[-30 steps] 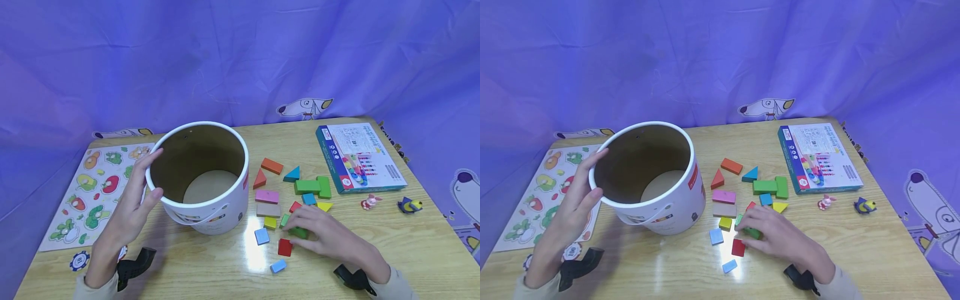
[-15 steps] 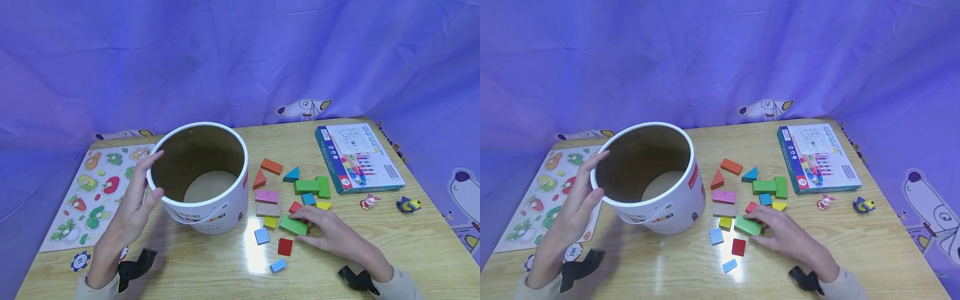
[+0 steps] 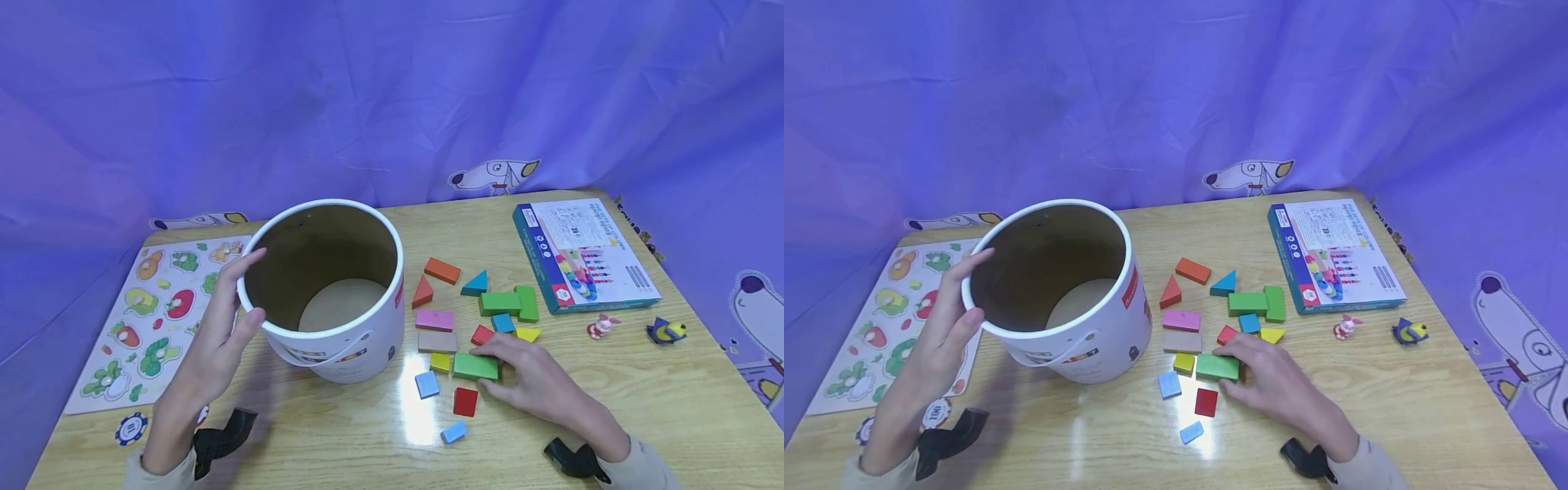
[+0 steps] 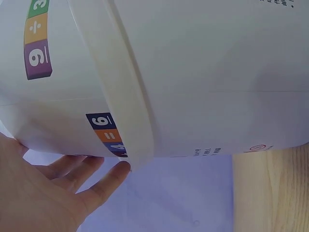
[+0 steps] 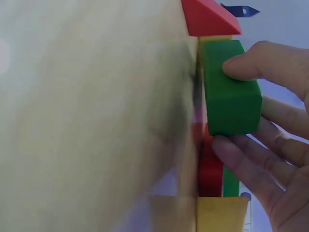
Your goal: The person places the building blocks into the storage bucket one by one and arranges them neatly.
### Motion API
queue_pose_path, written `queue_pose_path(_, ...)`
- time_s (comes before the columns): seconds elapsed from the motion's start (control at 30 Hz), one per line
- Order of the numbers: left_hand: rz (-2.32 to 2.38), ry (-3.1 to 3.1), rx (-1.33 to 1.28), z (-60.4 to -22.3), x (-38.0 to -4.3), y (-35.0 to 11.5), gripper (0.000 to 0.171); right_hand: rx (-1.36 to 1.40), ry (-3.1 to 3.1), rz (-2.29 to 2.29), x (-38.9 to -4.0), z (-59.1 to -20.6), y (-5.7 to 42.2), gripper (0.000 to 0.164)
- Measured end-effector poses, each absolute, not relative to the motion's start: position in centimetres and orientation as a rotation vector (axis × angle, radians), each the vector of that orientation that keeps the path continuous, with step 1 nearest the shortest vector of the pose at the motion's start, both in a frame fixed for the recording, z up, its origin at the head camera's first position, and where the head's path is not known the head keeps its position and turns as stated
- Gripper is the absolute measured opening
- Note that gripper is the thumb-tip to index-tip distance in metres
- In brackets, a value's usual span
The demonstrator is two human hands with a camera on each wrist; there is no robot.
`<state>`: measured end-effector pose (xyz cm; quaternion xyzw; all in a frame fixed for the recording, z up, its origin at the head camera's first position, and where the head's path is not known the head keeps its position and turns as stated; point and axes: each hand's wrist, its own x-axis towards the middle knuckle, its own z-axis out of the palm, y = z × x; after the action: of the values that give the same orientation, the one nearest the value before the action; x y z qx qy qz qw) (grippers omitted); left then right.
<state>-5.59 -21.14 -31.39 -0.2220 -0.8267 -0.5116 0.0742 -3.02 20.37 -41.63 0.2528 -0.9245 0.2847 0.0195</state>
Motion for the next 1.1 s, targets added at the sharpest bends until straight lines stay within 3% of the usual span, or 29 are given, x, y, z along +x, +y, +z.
queue_pose_path(0.33, -1.525, -2.483, -0.661, -31.4, -5.6, -21.1, 0.067, 0.835, -2.724, 0.978, -5.1, -39.7, 21.3, 0.047)
queue_pose_path(0.6, -1.584, -2.441, -0.645, -31.4, -5.6, -20.8, 0.063, 0.831, -2.437, 1.095, -8.1, -33.4, 20.5, 0.05)
queue_pose_path(0.83, -1.661, -2.425, -0.578, -32.0, -5.5, -20.6, 0.061, 0.919, -2.224, 1.31, -10.7, -27.9, 16.2, 0.045)
queue_pose_path(1.1, -1.623, -2.446, -0.558, -32.2, -5.5, -20.4, 0.063, 1.149, -2.166, 1.384, -13.0, -25.7, 10.5, 0.039)
